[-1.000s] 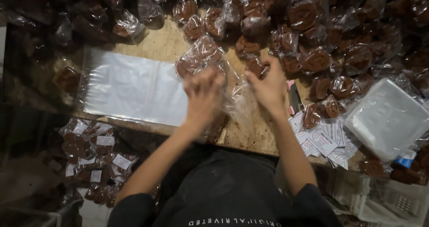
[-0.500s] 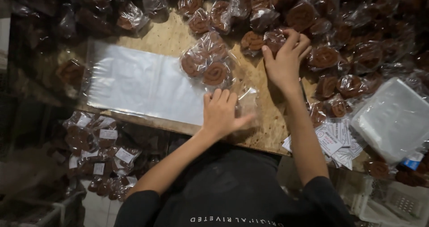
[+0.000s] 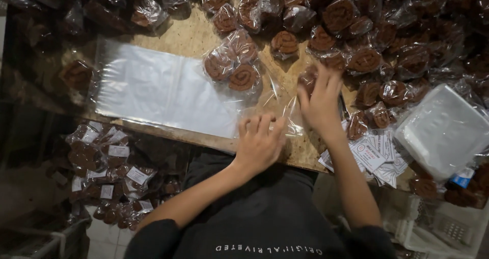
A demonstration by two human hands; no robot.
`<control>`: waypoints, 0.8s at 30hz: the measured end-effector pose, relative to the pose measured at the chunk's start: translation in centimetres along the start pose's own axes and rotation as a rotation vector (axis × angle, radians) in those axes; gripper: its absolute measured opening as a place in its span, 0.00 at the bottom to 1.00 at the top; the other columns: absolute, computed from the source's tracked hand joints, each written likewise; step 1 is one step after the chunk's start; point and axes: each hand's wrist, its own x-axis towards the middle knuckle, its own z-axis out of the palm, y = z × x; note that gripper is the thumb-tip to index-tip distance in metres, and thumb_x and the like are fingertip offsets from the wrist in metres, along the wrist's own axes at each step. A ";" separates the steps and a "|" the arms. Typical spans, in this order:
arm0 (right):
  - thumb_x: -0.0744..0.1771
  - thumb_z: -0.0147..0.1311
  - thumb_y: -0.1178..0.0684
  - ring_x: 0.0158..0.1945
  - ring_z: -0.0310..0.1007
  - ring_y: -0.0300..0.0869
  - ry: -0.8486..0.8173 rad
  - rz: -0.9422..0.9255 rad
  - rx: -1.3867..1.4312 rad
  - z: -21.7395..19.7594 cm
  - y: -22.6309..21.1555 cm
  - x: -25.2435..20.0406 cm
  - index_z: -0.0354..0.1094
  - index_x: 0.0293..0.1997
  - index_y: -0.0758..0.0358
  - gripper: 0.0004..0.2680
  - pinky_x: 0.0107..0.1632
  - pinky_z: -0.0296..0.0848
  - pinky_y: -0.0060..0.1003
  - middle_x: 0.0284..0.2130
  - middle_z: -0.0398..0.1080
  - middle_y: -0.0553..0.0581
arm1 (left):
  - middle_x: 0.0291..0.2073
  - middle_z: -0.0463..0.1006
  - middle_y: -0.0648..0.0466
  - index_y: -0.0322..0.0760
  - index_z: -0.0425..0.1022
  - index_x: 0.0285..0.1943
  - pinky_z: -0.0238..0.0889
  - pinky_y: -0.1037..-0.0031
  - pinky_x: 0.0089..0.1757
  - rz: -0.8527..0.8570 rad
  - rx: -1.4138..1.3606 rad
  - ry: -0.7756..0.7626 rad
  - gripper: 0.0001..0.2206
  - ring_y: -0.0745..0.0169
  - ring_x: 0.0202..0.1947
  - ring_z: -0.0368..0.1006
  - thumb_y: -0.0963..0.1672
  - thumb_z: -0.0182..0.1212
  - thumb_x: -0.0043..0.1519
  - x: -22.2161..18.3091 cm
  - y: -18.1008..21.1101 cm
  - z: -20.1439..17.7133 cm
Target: The person places several small brown pastries into clear plastic bags and applies labels to the bags by hand.
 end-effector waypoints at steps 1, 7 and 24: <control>0.66 0.62 0.50 0.55 0.59 0.70 0.003 0.003 -0.003 -0.9 -0.2 -0.8 0.55 0.69 0.68 0.25 0.61 0.58 0.60 0.52 0.58 0.74 | 0.41 0.67 0.50 0.43 0.70 0.53 0.51 0.57 0.46 0.004 -0.003 0.000 0.17 0.51 0.42 0.63 0.47 0.63 0.55 -0.6 -0.2 -0.1; 0.62 0.65 0.56 0.66 0.52 0.73 -0.113 0.027 -0.079 -4.6 0.5 -4.5 0.52 0.69 0.67 0.29 0.65 0.60 0.62 0.61 0.51 0.81 | 0.34 0.63 0.55 0.50 0.78 0.40 0.52 0.67 0.35 0.024 -0.088 0.023 0.04 0.55 0.32 0.60 0.45 0.61 0.58 -0.7 -0.7 -2.1; 0.70 0.50 0.42 0.46 0.74 0.39 0.016 1.437 1.779 -0.1 -10.9 -5.3 0.69 0.57 0.63 0.16 0.47 0.74 0.29 0.47 0.73 0.55 | 0.26 0.66 0.59 0.42 0.75 0.49 0.65 0.77 0.27 0.010 -0.104 0.203 0.07 0.63 0.24 0.68 0.42 0.52 0.68 -2.0 -1.3 -1.3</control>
